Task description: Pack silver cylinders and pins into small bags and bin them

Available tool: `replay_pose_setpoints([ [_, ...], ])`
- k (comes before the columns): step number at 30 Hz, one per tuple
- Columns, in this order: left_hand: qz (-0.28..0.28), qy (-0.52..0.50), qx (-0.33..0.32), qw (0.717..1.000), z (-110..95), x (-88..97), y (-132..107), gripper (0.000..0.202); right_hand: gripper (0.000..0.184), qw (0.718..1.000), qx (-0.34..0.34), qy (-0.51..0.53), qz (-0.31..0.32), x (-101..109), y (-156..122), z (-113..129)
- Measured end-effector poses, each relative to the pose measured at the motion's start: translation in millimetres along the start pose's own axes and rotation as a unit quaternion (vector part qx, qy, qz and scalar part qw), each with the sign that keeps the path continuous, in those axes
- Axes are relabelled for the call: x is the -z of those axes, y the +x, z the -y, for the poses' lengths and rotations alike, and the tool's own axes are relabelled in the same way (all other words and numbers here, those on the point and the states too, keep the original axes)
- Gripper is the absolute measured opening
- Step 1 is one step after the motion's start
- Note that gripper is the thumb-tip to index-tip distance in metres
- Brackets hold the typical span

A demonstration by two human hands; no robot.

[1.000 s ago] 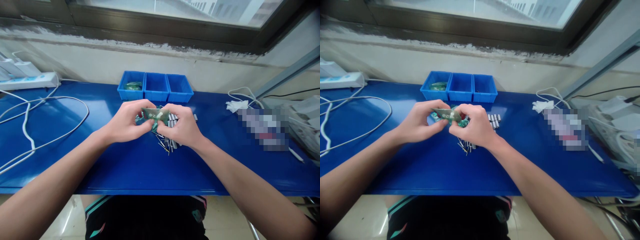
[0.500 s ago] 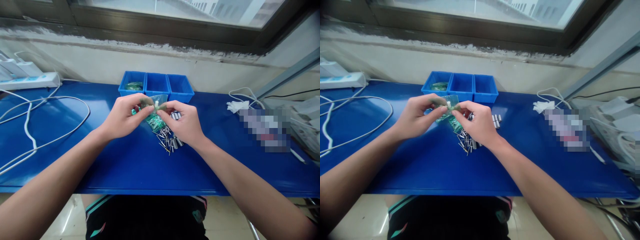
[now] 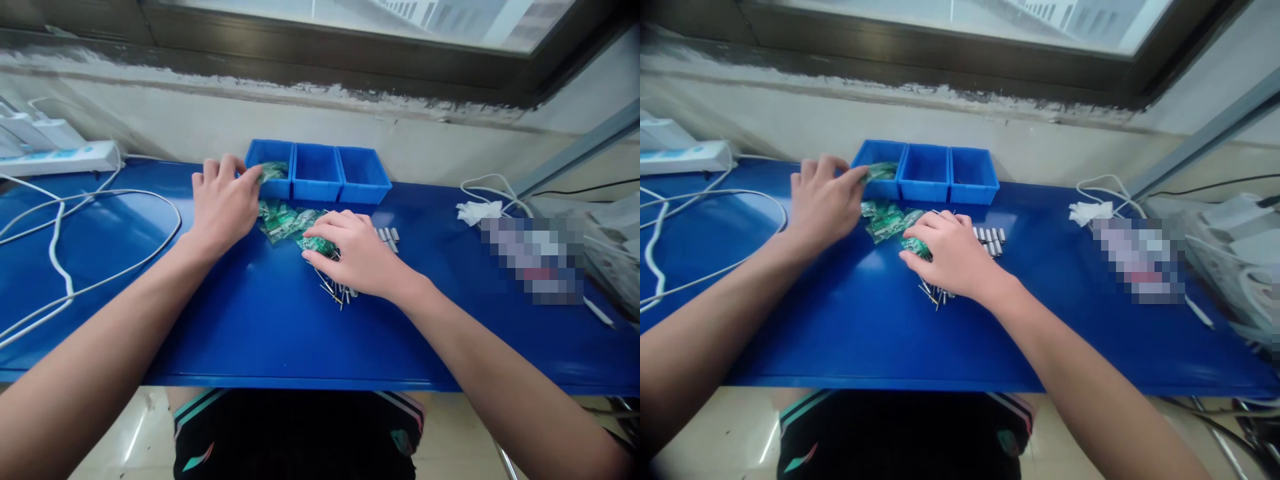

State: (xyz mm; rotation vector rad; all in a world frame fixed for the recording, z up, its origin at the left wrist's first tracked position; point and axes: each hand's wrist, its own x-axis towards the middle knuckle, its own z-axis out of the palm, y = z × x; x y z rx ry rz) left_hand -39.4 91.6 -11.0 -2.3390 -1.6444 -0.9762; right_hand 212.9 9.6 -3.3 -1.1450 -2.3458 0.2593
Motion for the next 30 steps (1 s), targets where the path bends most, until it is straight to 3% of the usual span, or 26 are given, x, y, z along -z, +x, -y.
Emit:
replay_pose_setpoints([
  [2, 0.015, 0.012, 0.0, 1.0, -2, -3.3, -2, 0.04, 0.016, 1.0, 0.001, -0.004, 0.012, -1, -1, -1],
  [7, -0.02, 0.021, -0.03, 0.999, -5, -7.9, -7, 0.057, 0.013, 1.0, 0.012, -0.013, 0.019, -4, -1, -2],
  [13, -0.026, -0.022, -0.073, 0.997, 1, -12.3, -2, 0.04, 0.025, 1.0, -0.014, -0.026, 0.008, -5, 0, 2],
  [26, 0.1, -0.002, 0.024, 0.995, -9, -6.6, -1, 0.065, 0.022, 0.999, -0.039, -0.019, 0.015, -6, 0, 4],
  [30, 0.068, -0.037, 0.025, 0.997, -8, -9.1, -2, 0.071, 0.028, 0.998, -0.033, -0.035, 0.034, -5, -2, 6],
])
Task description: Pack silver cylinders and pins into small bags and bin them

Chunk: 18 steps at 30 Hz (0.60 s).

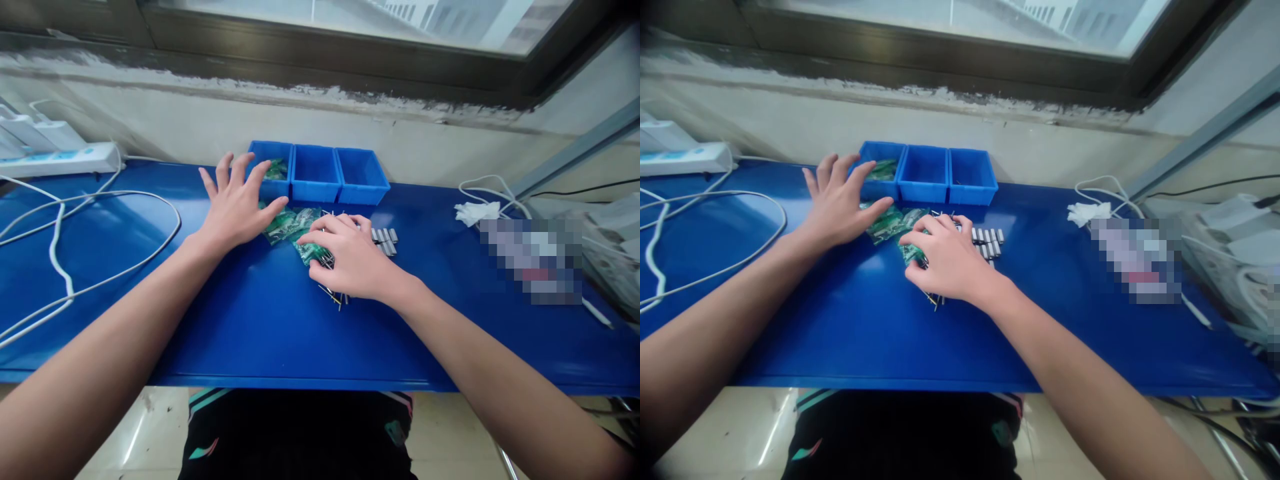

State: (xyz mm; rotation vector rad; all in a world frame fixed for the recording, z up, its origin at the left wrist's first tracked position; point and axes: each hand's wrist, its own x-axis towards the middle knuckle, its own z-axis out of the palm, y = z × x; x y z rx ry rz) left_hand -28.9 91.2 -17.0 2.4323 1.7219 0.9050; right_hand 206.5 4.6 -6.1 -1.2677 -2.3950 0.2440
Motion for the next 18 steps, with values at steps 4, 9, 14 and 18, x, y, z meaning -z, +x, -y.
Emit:
replay_pose_setpoints([
  [4, -0.071, -0.038, -0.077, 0.994, -8, 4.3, -2, 0.052, 0.026, 1.0, 0.0, -0.013, -0.003, -1, 0, 0],
  [9, -0.078, -0.118, -0.173, 0.975, -43, 31.6, -14, 0.022, 0.022, 1.0, -0.004, -0.003, 0.003, 0, 1, -2],
  [14, -0.006, -0.366, -0.093, 0.926, -106, 94.0, -82, 0.03, 0.023, 1.0, 0.008, -0.005, -0.002, -3, 0, -5],
  [18, 0.138, -0.415, -0.119, 0.892, -141, 106.9, -151, 0.031, 0.019, 1.0, -0.007, 0.007, 0.001, -3, 0, -4],
])
